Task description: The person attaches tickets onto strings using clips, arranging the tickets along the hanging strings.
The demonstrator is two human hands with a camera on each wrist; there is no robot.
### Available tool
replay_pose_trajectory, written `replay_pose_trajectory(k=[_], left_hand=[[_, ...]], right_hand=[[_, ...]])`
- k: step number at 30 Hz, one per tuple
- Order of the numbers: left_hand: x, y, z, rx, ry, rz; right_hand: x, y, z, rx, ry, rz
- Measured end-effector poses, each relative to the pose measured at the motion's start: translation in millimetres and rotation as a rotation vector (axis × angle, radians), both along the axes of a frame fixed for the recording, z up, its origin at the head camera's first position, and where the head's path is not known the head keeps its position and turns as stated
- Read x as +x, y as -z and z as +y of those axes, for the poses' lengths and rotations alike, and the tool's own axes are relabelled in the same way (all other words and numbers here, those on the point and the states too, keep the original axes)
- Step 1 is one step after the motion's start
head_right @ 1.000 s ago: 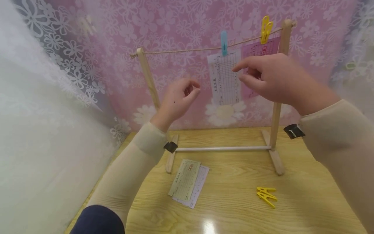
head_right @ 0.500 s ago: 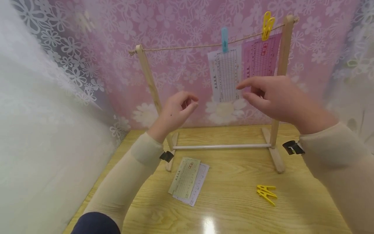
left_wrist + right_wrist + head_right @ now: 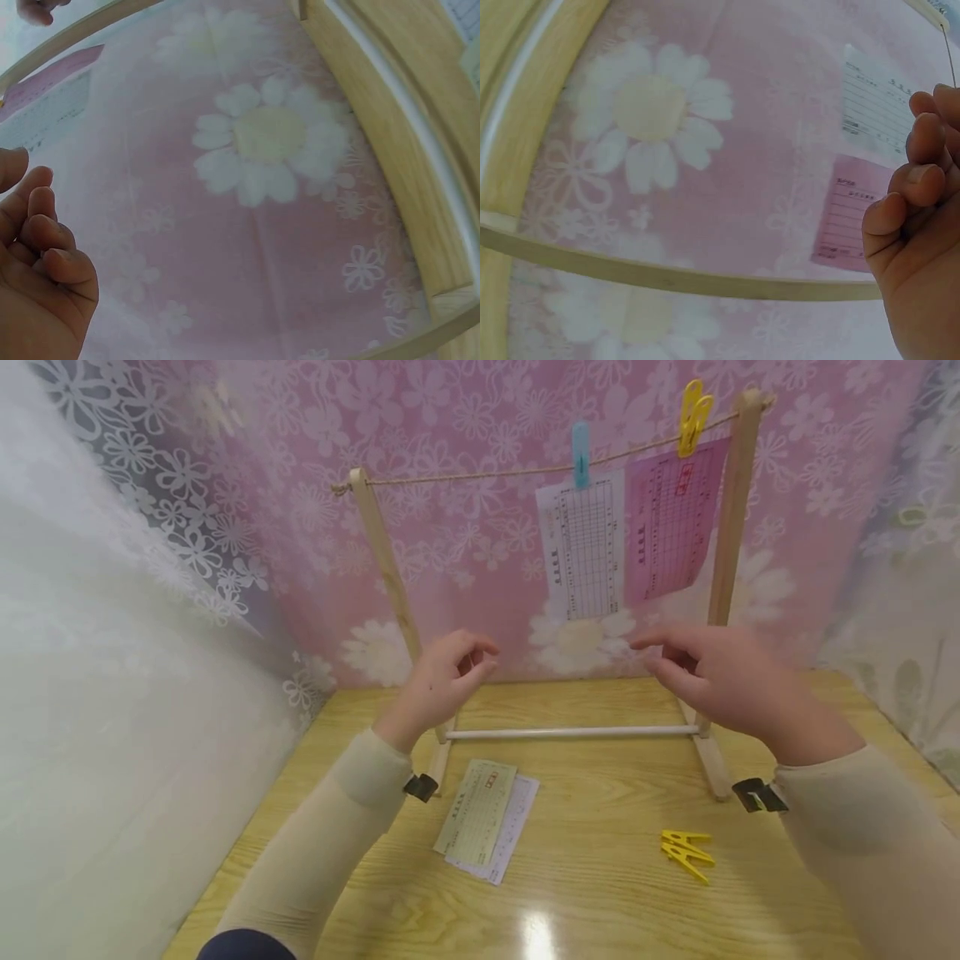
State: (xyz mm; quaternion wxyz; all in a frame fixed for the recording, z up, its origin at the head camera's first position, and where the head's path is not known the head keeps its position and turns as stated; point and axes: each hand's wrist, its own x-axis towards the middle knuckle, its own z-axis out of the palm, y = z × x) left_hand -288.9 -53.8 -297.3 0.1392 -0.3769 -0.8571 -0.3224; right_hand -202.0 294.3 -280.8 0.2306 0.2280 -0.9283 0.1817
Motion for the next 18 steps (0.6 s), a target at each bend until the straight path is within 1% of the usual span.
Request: replay_pose_trajectory(k=[1,4,11,12,18], left_hand=[[0.4,3.9,-2,-0.002,0.001,-0.009],[0.5,16.4,-8,0.002,0.001,-0.036],[0.1,42.8,-21,-0.029,-0.007,-0.046],[0.1,46.0,-23,-0.034,-0.01,-0.055],[-0.3,66.9,-34,-0.071,-0.038,-0.134]], right_hand=[[2.1,4.5,1,-0.006,0.01,-0.025],[6.8,18.6,7,-0.022,0.022,-0.058],[15.5,50.8,22,-0.079,0.037,-0.145],[17.4,55.4,24,-0.089,0.045,-0.163],[25.2,84.6,39,-0.105,0.033,-0.237]])
